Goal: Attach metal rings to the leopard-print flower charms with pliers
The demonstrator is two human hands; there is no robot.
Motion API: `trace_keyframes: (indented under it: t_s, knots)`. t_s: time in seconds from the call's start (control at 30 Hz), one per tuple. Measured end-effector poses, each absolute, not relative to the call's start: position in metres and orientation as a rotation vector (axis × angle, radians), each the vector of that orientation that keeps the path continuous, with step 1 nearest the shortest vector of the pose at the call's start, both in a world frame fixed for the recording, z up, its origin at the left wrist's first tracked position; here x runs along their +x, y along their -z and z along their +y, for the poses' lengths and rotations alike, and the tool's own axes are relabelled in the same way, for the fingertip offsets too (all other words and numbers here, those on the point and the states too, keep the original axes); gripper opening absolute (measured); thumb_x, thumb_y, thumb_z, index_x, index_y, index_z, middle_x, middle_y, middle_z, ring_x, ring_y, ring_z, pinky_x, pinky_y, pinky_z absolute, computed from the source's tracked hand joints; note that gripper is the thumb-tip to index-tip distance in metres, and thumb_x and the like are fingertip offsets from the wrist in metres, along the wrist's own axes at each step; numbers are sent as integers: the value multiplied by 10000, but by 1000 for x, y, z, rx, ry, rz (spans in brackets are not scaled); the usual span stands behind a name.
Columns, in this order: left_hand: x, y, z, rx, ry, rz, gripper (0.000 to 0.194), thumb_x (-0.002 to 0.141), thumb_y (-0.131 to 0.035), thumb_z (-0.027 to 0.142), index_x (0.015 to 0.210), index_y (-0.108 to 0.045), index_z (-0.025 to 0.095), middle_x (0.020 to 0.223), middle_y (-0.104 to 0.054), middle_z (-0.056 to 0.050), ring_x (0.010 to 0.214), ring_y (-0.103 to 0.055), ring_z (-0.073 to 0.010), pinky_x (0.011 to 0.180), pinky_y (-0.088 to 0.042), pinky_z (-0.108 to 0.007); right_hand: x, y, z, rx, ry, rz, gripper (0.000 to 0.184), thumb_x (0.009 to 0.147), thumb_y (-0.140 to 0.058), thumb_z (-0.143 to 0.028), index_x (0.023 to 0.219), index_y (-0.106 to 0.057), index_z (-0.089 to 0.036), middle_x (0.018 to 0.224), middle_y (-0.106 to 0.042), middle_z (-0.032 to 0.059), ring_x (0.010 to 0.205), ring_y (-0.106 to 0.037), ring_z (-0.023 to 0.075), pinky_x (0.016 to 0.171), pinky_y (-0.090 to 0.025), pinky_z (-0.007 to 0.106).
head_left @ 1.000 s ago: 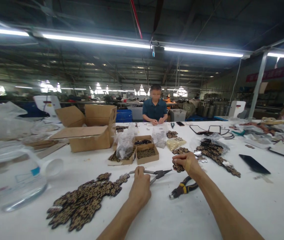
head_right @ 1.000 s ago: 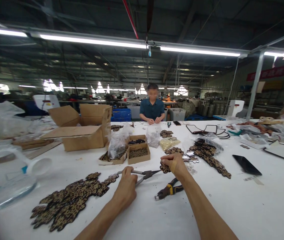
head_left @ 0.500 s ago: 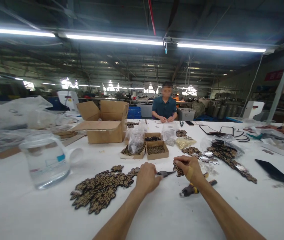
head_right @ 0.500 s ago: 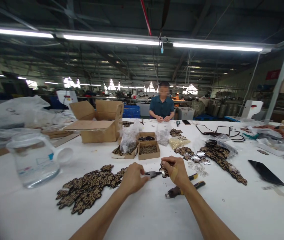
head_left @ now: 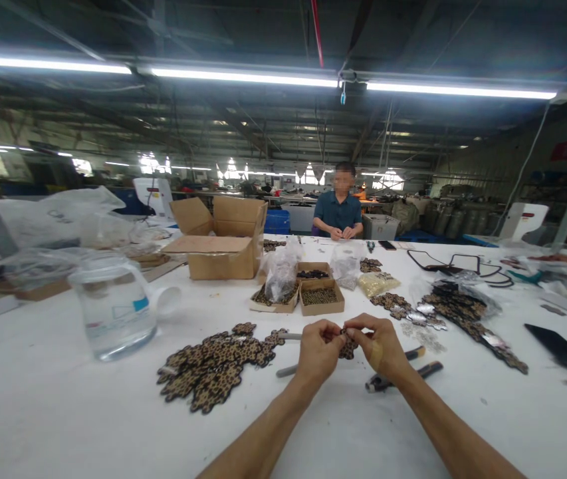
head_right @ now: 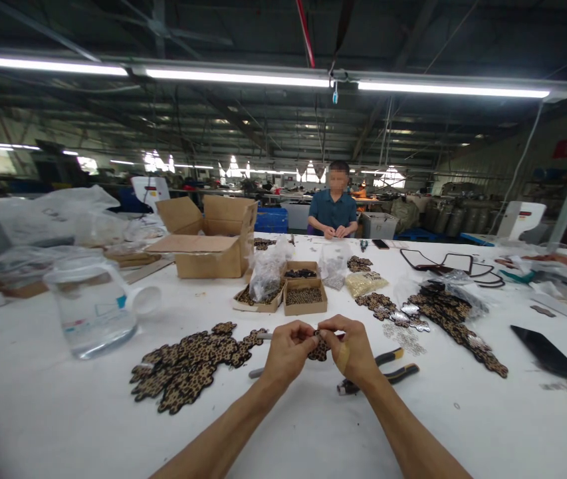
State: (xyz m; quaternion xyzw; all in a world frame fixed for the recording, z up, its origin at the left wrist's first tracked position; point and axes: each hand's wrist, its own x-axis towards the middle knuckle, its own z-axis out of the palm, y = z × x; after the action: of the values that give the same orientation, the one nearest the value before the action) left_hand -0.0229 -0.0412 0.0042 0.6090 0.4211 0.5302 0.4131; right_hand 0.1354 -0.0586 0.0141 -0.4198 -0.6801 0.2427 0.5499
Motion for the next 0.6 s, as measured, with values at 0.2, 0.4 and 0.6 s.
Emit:
trace_keyframes:
  t_s: [0.2,0.4,0.6]
  knots:
    - [-19,-5,-43,1420,-1285,999,185,661,-745,277,714,-665,118,616,-624,-26,553,-528,-108,524,-374,-227,138,-21,-65,-926,-405,-1750,201,881,-577,-249,929,-771,-227,859,-718,66,782,-654,197,744,-503,290]
    - [-17,-9,-46,1255,-1211,972,181,621,-730,259,675,-670,97,595,-650,-56,531,-550,-129,529,-382,-252,147,-24,-65,-984,-487,-1841,190,879,-597,-292,846,-766,-211,773,-696,52,697,-615,178,654,-470,266]
    - [-24,-18,-47,1197,-1085,986,179,588,-730,255,636,-672,92,559,-620,-44,523,-507,-115,534,-333,-261,150,-23,-64,-1032,-718,-1801,224,869,-601,-347,889,-757,-187,781,-685,51,677,-613,173,634,-500,264]
